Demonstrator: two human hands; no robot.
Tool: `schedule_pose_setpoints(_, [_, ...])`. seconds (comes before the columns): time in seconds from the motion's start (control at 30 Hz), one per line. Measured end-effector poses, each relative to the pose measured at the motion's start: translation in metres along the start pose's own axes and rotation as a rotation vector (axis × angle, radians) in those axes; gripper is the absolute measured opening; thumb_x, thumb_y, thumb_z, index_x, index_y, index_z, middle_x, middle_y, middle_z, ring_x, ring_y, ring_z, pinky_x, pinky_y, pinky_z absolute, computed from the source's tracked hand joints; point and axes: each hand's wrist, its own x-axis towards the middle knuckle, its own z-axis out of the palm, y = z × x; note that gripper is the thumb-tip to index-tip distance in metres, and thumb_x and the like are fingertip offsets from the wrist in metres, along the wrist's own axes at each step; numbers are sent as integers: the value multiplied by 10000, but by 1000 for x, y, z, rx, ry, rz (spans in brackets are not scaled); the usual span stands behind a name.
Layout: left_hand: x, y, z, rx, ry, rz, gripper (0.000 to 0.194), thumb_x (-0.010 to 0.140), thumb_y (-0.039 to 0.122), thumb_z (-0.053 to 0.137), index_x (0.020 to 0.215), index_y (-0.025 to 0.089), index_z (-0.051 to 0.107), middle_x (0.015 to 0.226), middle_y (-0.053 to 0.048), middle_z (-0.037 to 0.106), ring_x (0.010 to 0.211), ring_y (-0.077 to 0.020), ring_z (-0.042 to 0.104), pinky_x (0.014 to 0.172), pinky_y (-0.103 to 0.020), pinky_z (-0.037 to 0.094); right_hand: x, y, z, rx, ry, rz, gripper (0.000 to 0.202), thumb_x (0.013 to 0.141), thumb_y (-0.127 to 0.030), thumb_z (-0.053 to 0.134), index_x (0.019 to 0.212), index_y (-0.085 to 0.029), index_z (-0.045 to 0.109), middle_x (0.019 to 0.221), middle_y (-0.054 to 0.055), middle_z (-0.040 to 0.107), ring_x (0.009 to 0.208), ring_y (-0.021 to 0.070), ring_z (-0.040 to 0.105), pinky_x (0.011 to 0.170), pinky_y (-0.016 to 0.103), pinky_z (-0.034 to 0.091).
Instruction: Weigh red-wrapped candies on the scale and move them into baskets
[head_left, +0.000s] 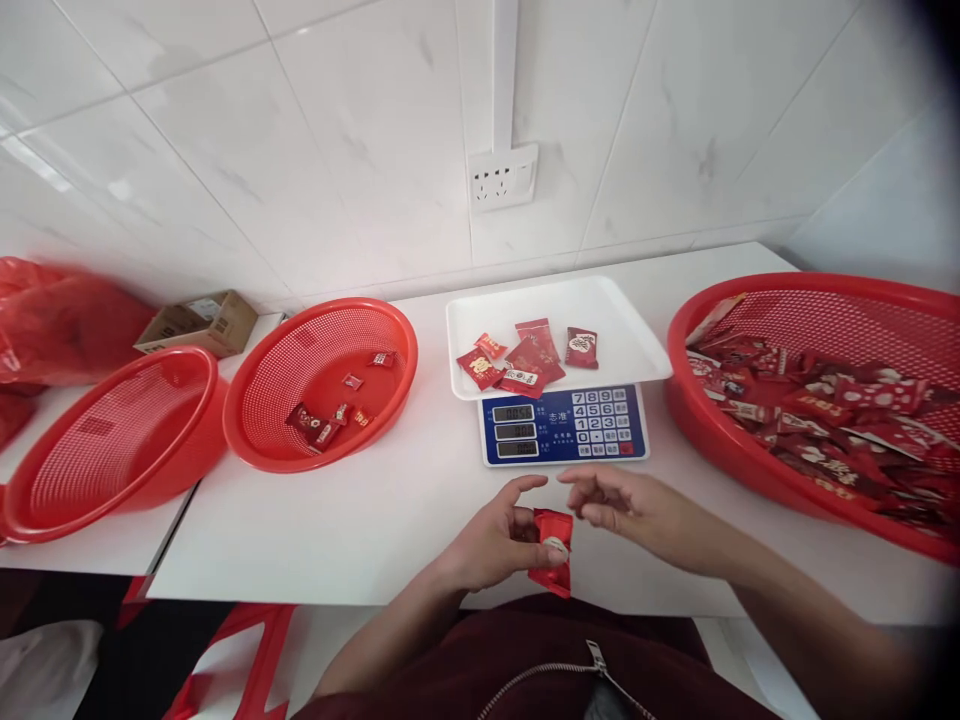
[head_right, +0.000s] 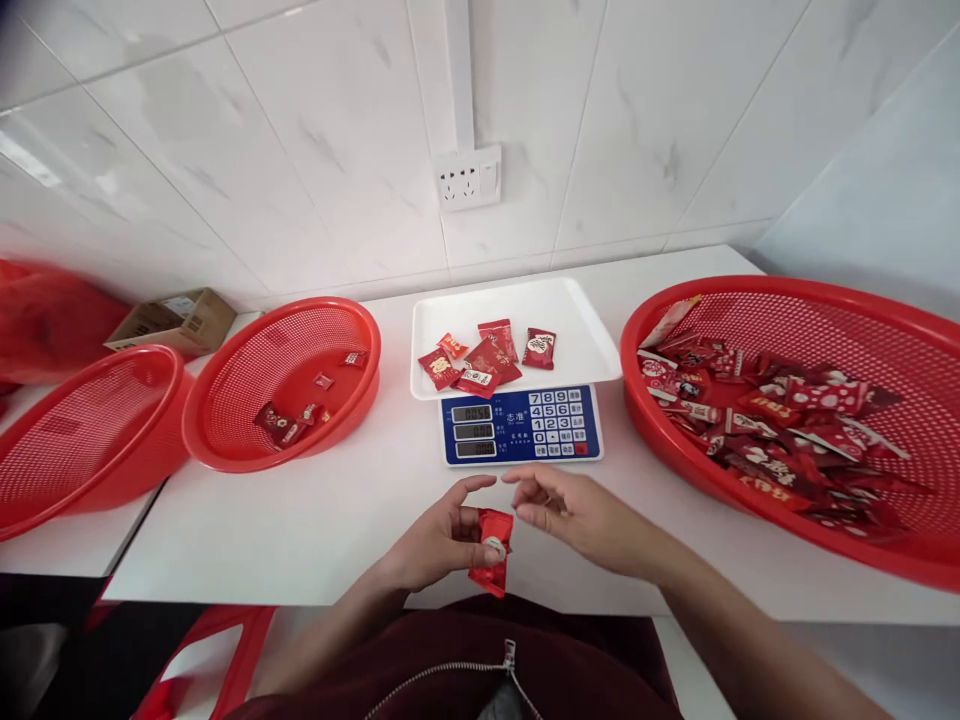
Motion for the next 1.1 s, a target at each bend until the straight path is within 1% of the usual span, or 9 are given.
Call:
schedule_pose_setpoints(0.17, [8, 4, 12, 280, -101, -49, 1077, 657, 208, 755, 1459, 303, 42, 709, 51, 594, 646, -112, 561, 653, -267, 434, -12, 26, 34, 188, -72, 21, 353, 815, -516, 544, 956, -192, 543, 857, 24, 588, 761, 171, 541, 702, 312, 449])
schedule_pose_setpoints(0.3, [9, 7, 19, 507, -51, 23, 922, 700, 312, 723, 1446, 296, 181, 695, 56, 592, 653, -121, 568, 674, -274, 461, -5, 27, 30, 253, -37, 43, 320, 773, -505, 610, 799, -199, 521, 747, -7, 556, 690, 156, 511, 653, 291, 417])
schedule_pose_setpoints(0.43, [11, 16, 5, 821, 325, 393, 591, 824, 403, 576, 1357, 256, 366, 985, -54, 644, 865, -176, 608, 801, -339, 487, 0, 42, 23, 504, -25, 21, 357, 755, -529, 629, 797, -204, 487, 662, -29, 529, 609, 133, 491, 612, 286, 399])
schedule_pose_setpoints(0.5, [14, 28, -8, 1016, 574, 605, 581, 851, 425, 530, 1363, 239, 330, 1203, -117, 571, 1108, -231, 538, 934, -407, 433, 1, 52, 21, 573, -31, 26, 339, 758, -495, 650, 804, -197, 495, 655, -38, 523, 591, 114, 470, 608, 275, 383])
schedule_pose_setpoints(0.57, [18, 43, -20, 1207, 711, 691, 628, 859, 468, 500, 1388, 222, 266, 1327, -149, 484, 1270, -271, 407, 1018, -460, 355, 1, 62, 19, 596, -94, 47, 319, 758, -460, 670, 800, -188, 509, 678, -30, 543, 606, 111, 480, 614, 271, 375])
schedule_pose_setpoints(0.77, [43, 86, -33, 1603, 759, 375, 796, 819, 649, 402, 1444, 215, 167, 1462, -144, 326, 1391, -364, 114, 1086, -576, 141, 3, 75, 14, 729, -157, 44, 355, 715, -472, 712, 790, -179, 525, 693, -17, 557, 617, 110, 477, 609, 263, 351])
schedule_pose_setpoints(0.9, [65, 105, -30, 1691, 714, 240, 794, 836, 669, 310, 1456, 196, 158, 1463, -178, 303, 1379, -364, 163, 1073, -573, 152, 5, 77, 13, 753, -175, 33, 359, 716, -471, 713, 799, -177, 525, 693, -15, 547, 615, 109, 462, 598, 259, 325])
schedule_pose_setpoints(1.0, [79, 116, -28, 1705, 651, 221, 787, 846, 664, 284, 1461, 198, 127, 1430, -191, 341, 1360, -333, 235, 1072, -556, 168, 5, 77, 13, 713, -176, 4, 347, 734, -477, 693, 804, -177, 532, 699, -13, 540, 615, 112, 447, 592, 260, 308])
schedule_pose_setpoints(1.1, [90, 126, -25, 1695, 612, 208, 798, 839, 679, 270, 1465, 211, 106, 1450, -192, 307, 1377, -336, 185, 1079, -568, 131, 5, 76, 13, 681, -177, -20, 340, 749, -483, 673, 807, -177, 535, 697, -14, 542, 621, 117, 443, 599, 261, 307])
